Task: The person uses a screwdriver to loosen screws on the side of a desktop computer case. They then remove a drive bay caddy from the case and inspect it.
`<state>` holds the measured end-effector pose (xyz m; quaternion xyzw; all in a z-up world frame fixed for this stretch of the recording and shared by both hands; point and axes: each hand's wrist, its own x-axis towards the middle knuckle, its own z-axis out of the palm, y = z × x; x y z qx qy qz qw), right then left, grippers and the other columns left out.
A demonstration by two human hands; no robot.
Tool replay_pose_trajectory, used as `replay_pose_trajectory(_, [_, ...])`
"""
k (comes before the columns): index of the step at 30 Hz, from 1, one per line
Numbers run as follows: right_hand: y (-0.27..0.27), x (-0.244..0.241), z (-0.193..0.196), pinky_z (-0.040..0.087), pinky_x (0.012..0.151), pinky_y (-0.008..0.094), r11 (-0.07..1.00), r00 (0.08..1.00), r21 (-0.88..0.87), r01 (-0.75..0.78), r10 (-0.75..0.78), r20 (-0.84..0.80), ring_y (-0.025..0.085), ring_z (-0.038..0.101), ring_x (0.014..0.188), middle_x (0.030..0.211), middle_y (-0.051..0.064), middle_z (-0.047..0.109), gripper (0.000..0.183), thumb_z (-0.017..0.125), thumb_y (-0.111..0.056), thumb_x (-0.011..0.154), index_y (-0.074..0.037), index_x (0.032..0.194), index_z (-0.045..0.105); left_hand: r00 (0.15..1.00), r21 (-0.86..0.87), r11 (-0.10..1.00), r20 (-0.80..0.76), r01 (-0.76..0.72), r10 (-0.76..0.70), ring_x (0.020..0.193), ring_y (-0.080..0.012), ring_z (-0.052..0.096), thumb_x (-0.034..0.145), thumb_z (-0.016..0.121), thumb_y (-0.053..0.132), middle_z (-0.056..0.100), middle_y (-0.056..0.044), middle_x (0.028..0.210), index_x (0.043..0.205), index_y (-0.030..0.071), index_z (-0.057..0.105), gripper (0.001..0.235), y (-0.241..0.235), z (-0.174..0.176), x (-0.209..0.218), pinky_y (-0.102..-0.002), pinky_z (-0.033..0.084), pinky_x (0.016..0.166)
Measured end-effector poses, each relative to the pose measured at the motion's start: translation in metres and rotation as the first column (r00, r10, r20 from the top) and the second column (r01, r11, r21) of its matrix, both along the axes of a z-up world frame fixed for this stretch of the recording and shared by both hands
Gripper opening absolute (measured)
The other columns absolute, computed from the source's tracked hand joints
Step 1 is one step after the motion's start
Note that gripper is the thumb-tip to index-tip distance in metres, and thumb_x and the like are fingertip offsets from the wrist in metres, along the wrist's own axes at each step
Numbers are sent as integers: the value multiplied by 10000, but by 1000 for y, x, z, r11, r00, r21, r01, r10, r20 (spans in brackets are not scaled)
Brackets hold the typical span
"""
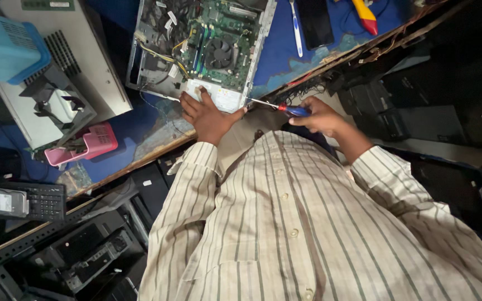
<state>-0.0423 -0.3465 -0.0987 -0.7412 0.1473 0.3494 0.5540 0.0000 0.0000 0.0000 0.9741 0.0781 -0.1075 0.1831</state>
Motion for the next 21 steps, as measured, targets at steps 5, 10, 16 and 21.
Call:
replay_pose_trajectory(5, [13, -5, 55, 461, 614, 280, 978, 797, -200, -61, 168, 581, 93, 583, 671, 767, 24, 644, 398, 799, -443, 887, -56, 924, 713, 1000, -18, 1000, 31, -4, 4, 1486, -602, -16, 608, 787, 837, 49, -481, 1561, 1577, -24, 217, 1417, 0, 1, 0, -744, 66, 1145])
replay_pose_trajectory(10, [26, 7, 66, 293, 436, 253, 968, 978, 165, 188, -169, -120, 75, 397, 488, 670, 25, 591, 465, 609, -509, 977, -56, 885, 670, 1000, -38, 999, 10, -15, 15, 1486, -605, -32, 601, 798, 831, 32, -483, 1557, 1578, -25, 213, 1424, 0, 2, 0, -754, 62, 1132])
replay_pose_trajectory(16, [17, 11, 67, 322, 445, 251, 958, 986, 254, 131, -99, -133, 62, 433, 545, 737, -33, 550, 300, 777, -285, 902, -80, 1052, 618, 1000, -39, 999, 0, -12, 12, 1478, -612, -34, 597, 801, 824, 27, -485, 1552, 1573, -26, 213, 1421, -1, 1, 0, -756, 66, 1127])
replay_pose_trajectory(21, [10, -6, 56, 472, 671, 223, 987, 752, 18, -159, 109, 650, 81, 608, 751, 862, 60, 733, 267, 704, -323, 1080, -59, 1098, 743, 999, -19, 1000, 47, 7, -6, 1481, -615, -17, 613, 789, 848, 36, -491, 1553, 1570, -34, 214, 1422, -1, -2, -2, -764, 73, 1126])
